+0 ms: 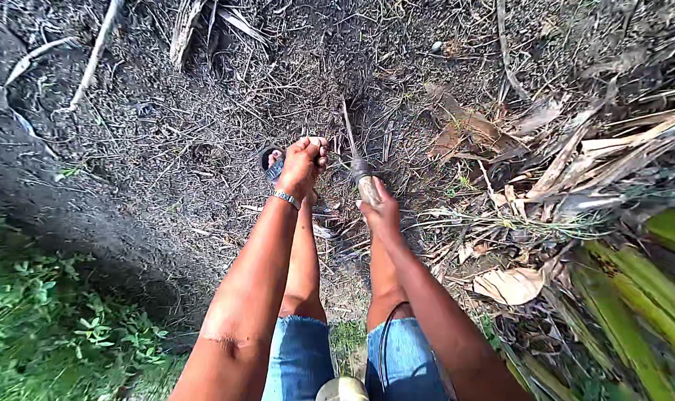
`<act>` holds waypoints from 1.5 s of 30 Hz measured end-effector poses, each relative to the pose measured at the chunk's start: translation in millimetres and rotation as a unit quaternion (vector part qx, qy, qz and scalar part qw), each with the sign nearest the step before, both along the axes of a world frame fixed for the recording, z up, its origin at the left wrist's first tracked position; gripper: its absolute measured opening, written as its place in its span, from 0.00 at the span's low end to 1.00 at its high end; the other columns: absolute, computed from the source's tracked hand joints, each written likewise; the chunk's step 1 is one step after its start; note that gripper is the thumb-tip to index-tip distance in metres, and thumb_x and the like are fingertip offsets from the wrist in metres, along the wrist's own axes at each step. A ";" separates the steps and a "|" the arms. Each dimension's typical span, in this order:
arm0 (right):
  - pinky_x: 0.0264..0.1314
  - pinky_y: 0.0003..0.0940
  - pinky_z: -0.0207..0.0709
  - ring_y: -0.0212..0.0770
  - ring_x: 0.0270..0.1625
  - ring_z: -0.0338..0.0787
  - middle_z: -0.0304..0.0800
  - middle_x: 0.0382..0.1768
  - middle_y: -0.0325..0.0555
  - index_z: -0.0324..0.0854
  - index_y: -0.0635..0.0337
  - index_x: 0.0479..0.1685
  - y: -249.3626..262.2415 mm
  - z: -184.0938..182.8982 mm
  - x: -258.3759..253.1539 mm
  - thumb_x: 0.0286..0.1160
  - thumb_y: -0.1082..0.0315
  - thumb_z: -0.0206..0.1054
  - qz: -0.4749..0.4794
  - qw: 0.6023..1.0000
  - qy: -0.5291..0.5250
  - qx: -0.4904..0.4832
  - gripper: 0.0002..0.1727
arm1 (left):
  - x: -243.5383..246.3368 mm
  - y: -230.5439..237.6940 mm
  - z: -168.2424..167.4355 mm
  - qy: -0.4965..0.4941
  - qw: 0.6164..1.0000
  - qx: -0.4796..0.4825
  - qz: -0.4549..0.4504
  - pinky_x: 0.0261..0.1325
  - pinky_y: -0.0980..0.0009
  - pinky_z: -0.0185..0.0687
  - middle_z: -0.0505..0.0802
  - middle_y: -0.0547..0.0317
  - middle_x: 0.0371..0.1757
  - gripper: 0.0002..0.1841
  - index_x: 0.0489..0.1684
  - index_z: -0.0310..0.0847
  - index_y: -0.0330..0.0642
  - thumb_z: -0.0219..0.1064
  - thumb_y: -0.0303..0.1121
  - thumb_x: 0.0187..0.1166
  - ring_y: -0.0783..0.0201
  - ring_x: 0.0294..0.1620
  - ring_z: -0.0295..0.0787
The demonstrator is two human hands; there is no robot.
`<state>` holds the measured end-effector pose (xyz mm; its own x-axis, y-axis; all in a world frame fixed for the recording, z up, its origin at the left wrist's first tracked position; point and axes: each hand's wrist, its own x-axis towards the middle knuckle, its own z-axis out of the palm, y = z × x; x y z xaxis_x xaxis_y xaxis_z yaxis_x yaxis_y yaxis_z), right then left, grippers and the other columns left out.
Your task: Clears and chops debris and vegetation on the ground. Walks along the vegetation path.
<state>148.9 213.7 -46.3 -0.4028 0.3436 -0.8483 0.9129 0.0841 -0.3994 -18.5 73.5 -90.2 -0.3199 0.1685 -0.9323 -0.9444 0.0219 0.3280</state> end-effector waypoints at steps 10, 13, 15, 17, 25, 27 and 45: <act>0.45 0.71 0.81 0.68 0.47 0.92 0.93 0.51 0.65 0.71 0.43 0.88 41.2 24.8 -52.9 0.60 0.66 0.77 0.421 0.896 -0.068 0.124 0.45 | 5.2 -8.5 8.9 -0.013 0.999 0.021 0.043 0.27 0.79 0.74 0.82 0.66 0.27 0.13 0.47 0.78 0.42 0.46 0.31 0.94 0.74 0.22 0.75; 0.45 0.70 0.81 0.69 0.48 0.92 0.91 0.55 0.65 0.62 0.40 0.93 2.5 -1.7 -20.6 0.59 0.66 0.76 0.376 0.913 -0.109 0.116 0.51 | 8.0 -15.8 5.5 -0.024 0.998 0.026 0.061 0.26 0.79 0.74 0.82 0.65 0.28 0.12 0.47 0.78 0.42 0.46 0.32 0.94 0.73 0.21 0.76; 0.54 0.68 0.82 0.65 0.54 0.93 0.92 0.58 0.61 0.54 0.39 0.96 -27.9 -13.8 -4.3 0.64 0.63 0.73 0.314 0.932 -0.149 0.103 0.51 | 4.0 -13.8 5.6 -0.024 0.997 0.029 0.071 0.25 0.79 0.74 0.82 0.65 0.28 0.13 0.45 0.78 0.43 0.46 0.32 0.94 0.73 0.21 0.76; 0.65 0.63 0.80 0.62 0.58 0.94 0.94 0.57 0.60 0.57 0.46 0.95 -67.1 -16.6 -1.4 0.66 0.64 0.75 0.180 0.971 -0.127 0.094 0.50 | 0.3 -14.0 5.4 -0.020 0.997 0.022 0.066 0.26 0.79 0.75 0.82 0.66 0.28 0.12 0.46 0.78 0.44 0.46 0.31 0.94 0.73 0.22 0.76; 0.34 0.42 0.82 0.40 0.28 0.84 0.91 0.53 0.57 0.71 0.55 0.86 -57.9 -10.0 -3.6 0.59 0.76 0.80 -0.181 0.983 0.012 0.022 0.45 | -13.1 -11.4 -8.0 0.001 1.000 0.016 -0.004 0.31 0.78 0.79 0.83 0.65 0.29 0.11 0.55 0.77 0.37 0.49 0.27 0.93 0.73 0.24 0.79; 0.31 0.39 0.82 0.39 0.31 0.86 0.90 0.62 0.55 0.74 0.53 0.85 -30.3 -7.9 2.1 0.58 0.78 0.80 -0.183 0.983 0.016 0.013 0.44 | -13.9 -4.6 -10.5 0.005 1.000 0.017 -0.018 0.29 0.79 0.79 0.84 0.65 0.27 0.10 0.52 0.79 0.35 0.50 0.26 0.92 0.74 0.23 0.79; 0.33 0.40 0.84 0.39 0.31 0.88 0.93 0.59 0.54 0.75 0.59 0.83 45.5 5.5 6.6 0.62 0.79 0.78 -0.072 0.997 0.033 0.001 0.40 | -34.2 39.0 -36.0 -0.008 0.991 -0.085 -0.108 0.15 0.80 0.65 0.78 0.68 0.17 0.14 0.38 0.77 0.40 0.52 0.37 0.94 0.76 0.11 0.66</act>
<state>155.5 259.2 -40.8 -0.4049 0.4034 -0.8205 0.8870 -0.0443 -0.4596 -52.7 112.5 -126.1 -0.2790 0.0723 -0.9576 -0.9166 0.2773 0.2880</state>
